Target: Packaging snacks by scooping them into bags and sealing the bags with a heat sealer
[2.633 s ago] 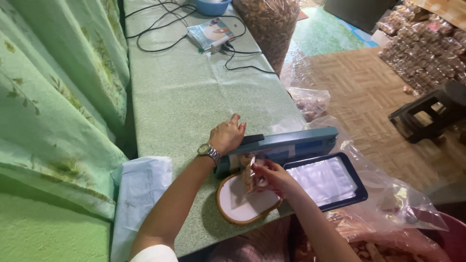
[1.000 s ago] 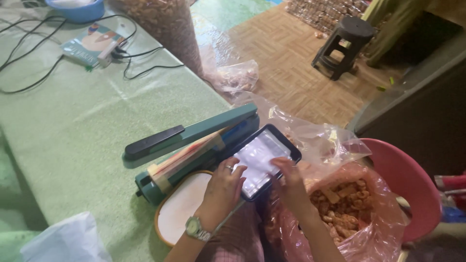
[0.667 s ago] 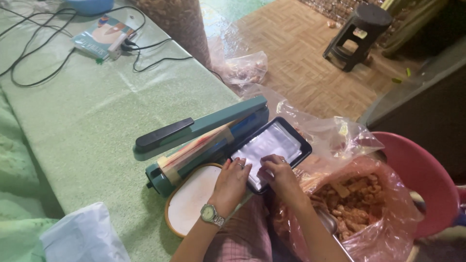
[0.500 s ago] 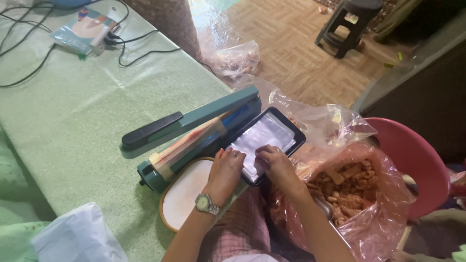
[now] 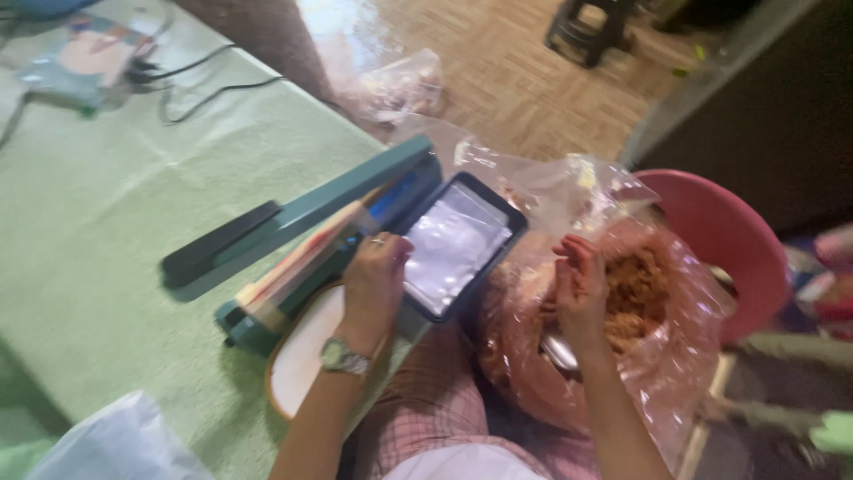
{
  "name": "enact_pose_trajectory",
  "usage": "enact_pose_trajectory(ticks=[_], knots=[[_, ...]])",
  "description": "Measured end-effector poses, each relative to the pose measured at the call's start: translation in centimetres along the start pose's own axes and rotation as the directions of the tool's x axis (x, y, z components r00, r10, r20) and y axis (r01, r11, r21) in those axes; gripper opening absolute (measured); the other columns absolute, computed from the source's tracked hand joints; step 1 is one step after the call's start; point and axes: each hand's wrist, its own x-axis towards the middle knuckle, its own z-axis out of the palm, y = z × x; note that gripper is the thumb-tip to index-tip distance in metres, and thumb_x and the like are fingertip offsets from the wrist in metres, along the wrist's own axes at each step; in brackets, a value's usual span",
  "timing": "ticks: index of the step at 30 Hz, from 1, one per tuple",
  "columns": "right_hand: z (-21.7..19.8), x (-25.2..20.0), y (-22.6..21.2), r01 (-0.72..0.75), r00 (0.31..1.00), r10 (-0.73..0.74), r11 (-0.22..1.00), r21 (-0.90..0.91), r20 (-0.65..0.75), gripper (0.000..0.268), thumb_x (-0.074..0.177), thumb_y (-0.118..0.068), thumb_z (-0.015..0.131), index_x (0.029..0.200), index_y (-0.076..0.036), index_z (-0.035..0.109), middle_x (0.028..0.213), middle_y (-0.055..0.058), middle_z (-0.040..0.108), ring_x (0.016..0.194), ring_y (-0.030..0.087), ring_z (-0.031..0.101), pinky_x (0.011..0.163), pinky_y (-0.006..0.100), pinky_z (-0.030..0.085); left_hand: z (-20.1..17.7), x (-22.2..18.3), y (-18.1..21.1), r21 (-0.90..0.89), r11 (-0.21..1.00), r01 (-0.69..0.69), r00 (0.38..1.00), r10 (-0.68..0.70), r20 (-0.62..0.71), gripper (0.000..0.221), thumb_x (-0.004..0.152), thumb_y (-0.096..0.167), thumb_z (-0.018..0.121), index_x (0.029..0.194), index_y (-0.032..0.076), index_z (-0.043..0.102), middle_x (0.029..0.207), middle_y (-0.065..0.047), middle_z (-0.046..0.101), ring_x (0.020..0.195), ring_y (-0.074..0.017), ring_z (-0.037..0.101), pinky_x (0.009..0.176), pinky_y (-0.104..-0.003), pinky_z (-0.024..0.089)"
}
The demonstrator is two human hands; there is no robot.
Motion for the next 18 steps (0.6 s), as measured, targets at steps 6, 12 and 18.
enact_pose_trajectory(ticks=[6, 12, 18], knots=[[-6.6, -17.3, 28.2, -0.189, 0.648, 0.723, 0.457, -0.869, 0.24, 0.043, 0.09, -0.047, 0.054, 0.132, -0.038, 0.055, 0.125, -0.007, 0.065, 0.117, 0.019, 0.061, 0.1, 0.072, 0.018, -0.2, -0.2, 2.2, -0.592, 0.793, 0.147, 0.987, -0.154, 0.038, 0.007, 0.08, 0.007, 0.075, 0.085, 0.01, 0.072, 0.069, -0.004, 0.06, 0.055, -0.0134, 0.052, 0.049, -0.023, 0.043], [-6.4, -16.5, 16.5, -0.205, 0.398, 0.835, 0.483, -0.851, 0.379, 0.055, 0.078, -0.035, 0.075, 0.119, -0.001, 0.062, 0.112, 0.023, 0.068, 0.108, 0.041, 0.065, 0.095, 0.058, 0.047, 2.1, -2.0, 6.2, -0.884, 0.384, 0.266, 0.962, -0.169, 0.216, 0.01, 0.083, 0.005, 0.073, 0.079, 0.002, 0.065, 0.083, -0.007, 0.062, 0.068, -0.006, 0.056, 0.054, -0.014, 0.047], [-6.8, -18.3, 16.6, -0.206, 0.352, 0.855, 0.467, -0.86, 0.38, 0.029, 0.081, -0.005, 0.056, 0.11, 0.0, 0.057, 0.106, 0.023, 0.065, 0.097, 0.036, 0.067, 0.084, 0.047, 0.054, 1.4, -4.0, 9.3, -0.828, 0.257, 0.498, 0.867, -0.139, 0.478, 0.021, 0.082, 0.005, 0.072, 0.101, 0.002, 0.066, 0.081, -0.003, 0.068, 0.065, -0.0065, 0.057, 0.055, -0.017, 0.046]])
